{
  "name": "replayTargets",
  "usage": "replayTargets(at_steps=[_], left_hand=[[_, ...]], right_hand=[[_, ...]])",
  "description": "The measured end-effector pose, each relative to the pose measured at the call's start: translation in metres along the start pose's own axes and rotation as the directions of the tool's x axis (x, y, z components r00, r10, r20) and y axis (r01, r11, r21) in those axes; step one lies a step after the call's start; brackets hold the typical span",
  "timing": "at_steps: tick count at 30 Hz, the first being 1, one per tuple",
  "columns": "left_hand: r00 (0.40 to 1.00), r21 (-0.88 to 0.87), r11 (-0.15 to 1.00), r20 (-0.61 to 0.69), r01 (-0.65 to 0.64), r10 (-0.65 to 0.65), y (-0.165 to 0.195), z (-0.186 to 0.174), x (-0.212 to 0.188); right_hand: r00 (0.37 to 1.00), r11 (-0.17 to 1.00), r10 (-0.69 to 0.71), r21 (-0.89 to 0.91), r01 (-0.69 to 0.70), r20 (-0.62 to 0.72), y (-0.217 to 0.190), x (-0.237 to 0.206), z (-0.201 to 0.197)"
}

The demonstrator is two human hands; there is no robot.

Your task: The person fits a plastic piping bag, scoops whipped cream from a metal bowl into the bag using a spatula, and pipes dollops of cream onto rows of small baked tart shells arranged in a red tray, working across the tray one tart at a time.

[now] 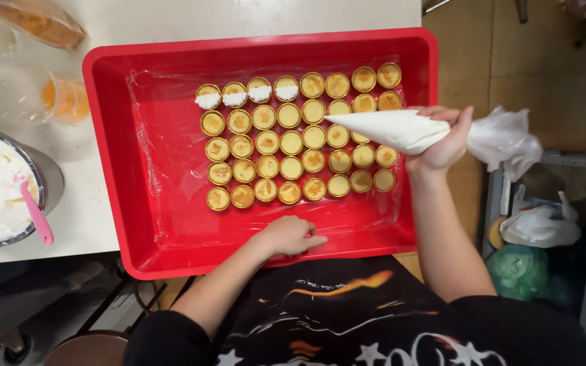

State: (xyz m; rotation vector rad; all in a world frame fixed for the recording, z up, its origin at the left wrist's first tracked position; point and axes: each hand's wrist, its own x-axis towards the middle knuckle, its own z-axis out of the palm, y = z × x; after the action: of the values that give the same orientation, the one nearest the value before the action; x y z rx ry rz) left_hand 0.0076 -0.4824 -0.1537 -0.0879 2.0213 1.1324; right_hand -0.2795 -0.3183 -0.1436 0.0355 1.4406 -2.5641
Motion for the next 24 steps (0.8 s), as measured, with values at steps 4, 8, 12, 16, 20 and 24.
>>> replayTargets(at_steps=[4,8,12,16,20,24], left_hand=[[0.996,-0.247,0.968,0.067,-0.041,0.059,0.001,-0.027,0.011],[0.881,-0.452,0.868,-0.472,-0.206,-0.037,0.023,-0.069,0.052],[0.705,-0.582,0.613,-0.707,-0.534,-0.058,0.042,-0.100,0.098],[0.693,-0.572,0.604,-0.719,-0.555,-0.043,0.047,-0.107,0.119],[0.690,-0.600,0.560,-0.720,-0.571,-0.068,0.045,-0.105,0.126],[0.669,-0.578,0.590,-0.738,-0.565,-0.082,0.038,-0.103,0.129]], right_hand=[[0.991,0.999,0.017,0.024,-0.021,0.136,0.008,0.017,0.018],[0.978,0.993,-0.037,-0.103,0.060,0.207,0.024,0.041,0.032],[0.954,0.978,-0.069,-0.167,0.122,0.291,0.042,0.055,0.036],[0.916,0.960,-0.115,-0.194,0.203,0.385,0.055,0.058,0.035],[0.854,0.919,-0.131,-0.261,0.296,0.504,0.062,0.059,0.036],[0.843,0.904,-0.126,-0.289,0.315,0.524,0.067,0.063,0.035]])
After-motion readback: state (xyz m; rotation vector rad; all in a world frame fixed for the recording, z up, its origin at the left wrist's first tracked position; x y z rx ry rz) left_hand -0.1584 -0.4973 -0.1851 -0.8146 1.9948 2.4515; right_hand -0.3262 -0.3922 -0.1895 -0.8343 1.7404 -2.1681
